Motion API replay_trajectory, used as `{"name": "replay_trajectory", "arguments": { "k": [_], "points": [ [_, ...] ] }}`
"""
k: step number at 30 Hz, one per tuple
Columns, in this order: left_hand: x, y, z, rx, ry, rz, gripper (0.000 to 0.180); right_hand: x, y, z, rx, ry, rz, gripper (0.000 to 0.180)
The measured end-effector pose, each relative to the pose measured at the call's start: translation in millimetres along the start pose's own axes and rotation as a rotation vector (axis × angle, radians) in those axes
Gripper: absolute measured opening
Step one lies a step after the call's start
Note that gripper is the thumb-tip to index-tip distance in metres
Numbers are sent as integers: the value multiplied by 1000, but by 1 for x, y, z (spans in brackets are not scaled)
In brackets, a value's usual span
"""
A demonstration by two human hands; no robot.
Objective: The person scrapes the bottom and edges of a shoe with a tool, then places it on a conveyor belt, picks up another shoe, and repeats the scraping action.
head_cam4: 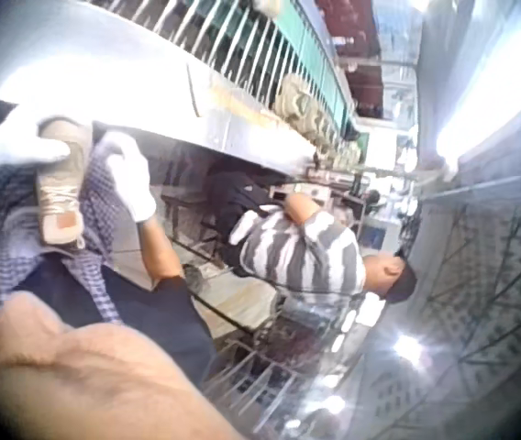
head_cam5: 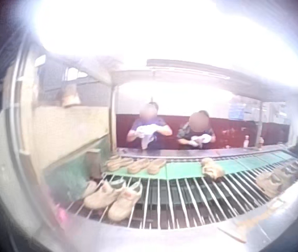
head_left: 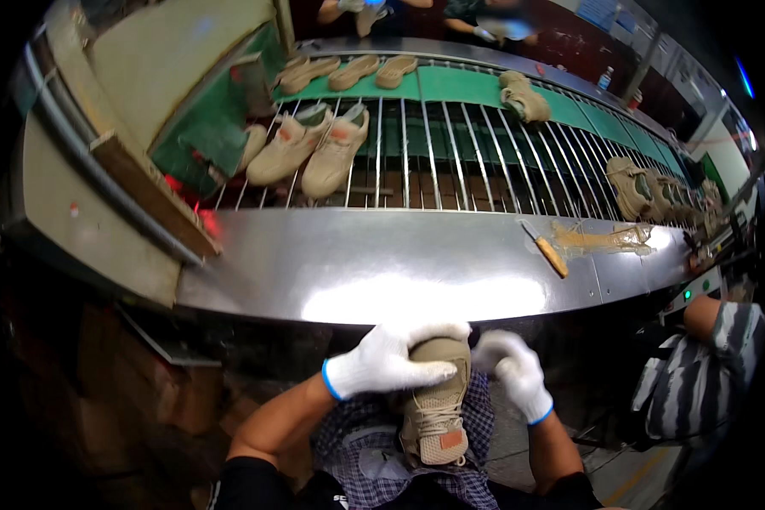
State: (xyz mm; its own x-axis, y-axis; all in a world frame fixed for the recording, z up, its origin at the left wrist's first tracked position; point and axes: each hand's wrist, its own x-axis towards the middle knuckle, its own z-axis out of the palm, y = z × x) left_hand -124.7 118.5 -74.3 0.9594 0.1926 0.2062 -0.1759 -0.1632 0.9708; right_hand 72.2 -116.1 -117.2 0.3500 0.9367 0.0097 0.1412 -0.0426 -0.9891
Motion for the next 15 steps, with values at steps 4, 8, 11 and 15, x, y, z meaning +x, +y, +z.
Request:
{"name": "replay_trajectory", "arguments": {
  "k": [4,8,11,15],
  "points": [
    [3,-39,25,-484,-36,-99,82,66,-43,9,-331,-232,-349,71],
    [-63,-87,52,-618,127,-237,95,70,-63,-17,-499,-325,-265,87],
    [-91,-104,84,246,335,-20,85,78,-82,-16,-587,-298,-13,93],
    [-42,-115,94,425,592,418,64,75,-82,-2,-613,-381,-36,87]
  ]
}}
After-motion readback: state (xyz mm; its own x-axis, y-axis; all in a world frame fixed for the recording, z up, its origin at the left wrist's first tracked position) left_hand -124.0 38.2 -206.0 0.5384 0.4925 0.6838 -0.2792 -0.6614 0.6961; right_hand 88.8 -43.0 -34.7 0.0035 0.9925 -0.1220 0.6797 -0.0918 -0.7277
